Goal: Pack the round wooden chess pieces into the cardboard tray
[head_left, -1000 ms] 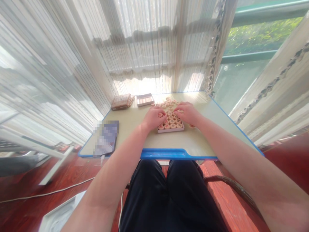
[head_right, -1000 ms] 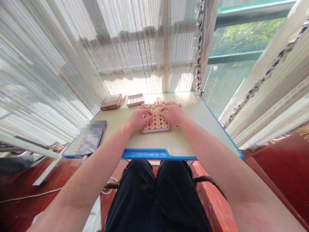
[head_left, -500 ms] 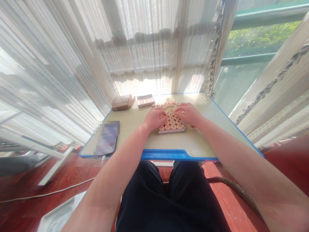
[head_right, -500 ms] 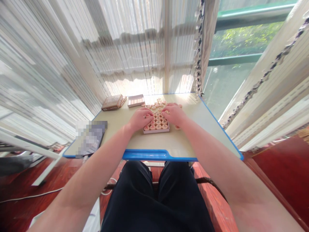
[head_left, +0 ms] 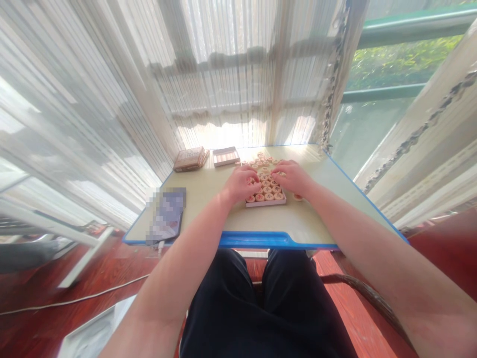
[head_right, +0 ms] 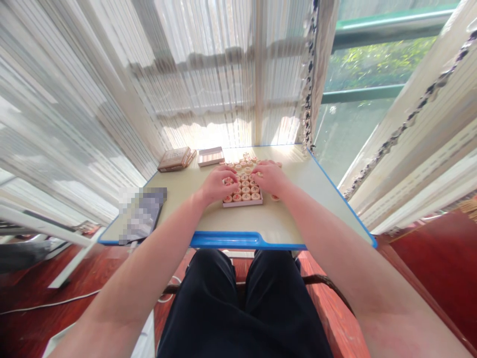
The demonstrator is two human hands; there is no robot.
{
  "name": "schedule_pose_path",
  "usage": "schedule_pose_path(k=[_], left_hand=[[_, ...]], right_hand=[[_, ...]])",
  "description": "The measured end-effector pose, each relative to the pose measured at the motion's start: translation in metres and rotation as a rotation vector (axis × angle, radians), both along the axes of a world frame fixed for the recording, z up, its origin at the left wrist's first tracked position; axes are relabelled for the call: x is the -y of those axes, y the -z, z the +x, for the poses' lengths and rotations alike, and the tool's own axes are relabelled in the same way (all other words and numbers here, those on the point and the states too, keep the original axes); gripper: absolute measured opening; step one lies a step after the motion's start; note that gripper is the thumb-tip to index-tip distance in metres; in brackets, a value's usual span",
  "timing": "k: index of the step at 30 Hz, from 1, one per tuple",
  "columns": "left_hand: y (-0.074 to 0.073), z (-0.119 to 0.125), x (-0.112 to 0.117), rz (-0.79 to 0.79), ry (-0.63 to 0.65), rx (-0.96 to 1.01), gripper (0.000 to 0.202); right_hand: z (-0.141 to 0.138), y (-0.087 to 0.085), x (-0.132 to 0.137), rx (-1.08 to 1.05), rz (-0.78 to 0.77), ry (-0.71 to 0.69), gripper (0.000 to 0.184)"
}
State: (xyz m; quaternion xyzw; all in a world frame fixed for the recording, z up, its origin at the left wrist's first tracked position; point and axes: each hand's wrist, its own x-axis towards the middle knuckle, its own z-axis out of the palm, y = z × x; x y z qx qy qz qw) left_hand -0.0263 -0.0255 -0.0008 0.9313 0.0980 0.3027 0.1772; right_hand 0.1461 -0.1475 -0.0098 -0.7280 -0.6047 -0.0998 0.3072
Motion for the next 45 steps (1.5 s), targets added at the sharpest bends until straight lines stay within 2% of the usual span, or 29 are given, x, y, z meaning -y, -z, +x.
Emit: schedule_pose_path(k=[5, 11, 16, 22, 26, 41, 45], left_hand=[[0.002, 0.001, -0.002, 0.041, 0.028, -0.063, 0.006], [0.0, 0.0, -0.001, 0.016, 0.037, -0.102, 0.009], [-0.001, 0.0, -0.001, -0.014, 0.041, -0.063, 0.008], [-0.001, 0.0, -0.006, -0.011, -0.027, 0.053, 0.013], [-0.002, -0.001, -0.008, 0.003, -0.083, 0.064, 0.015], [0.003, 0.001, -0.011, 0.011, -0.098, 0.051, 0.015], [0.002, 0.002, -0.013, -0.006, -0.09, 0.04, 0.022]], right_hand=[[0.0, 0.0, 0.0, -0.002, -0.005, 0.009, 0.022], [-0.001, -0.003, 0.003, -0.02, -0.012, 0.027, 0.022], [0.0, -0.002, 0.002, -0.018, -0.018, 0.027, 0.021], [0.0, -0.004, 0.002, -0.026, -0.039, 0.044, 0.022], [0.001, -0.003, 0.002, -0.024, -0.041, 0.051, 0.021], [0.001, -0.003, 0.002, 0.002, -0.089, 0.046, 0.022], [0.002, -0.003, 0.002, 0.007, -0.085, 0.035, 0.022]])
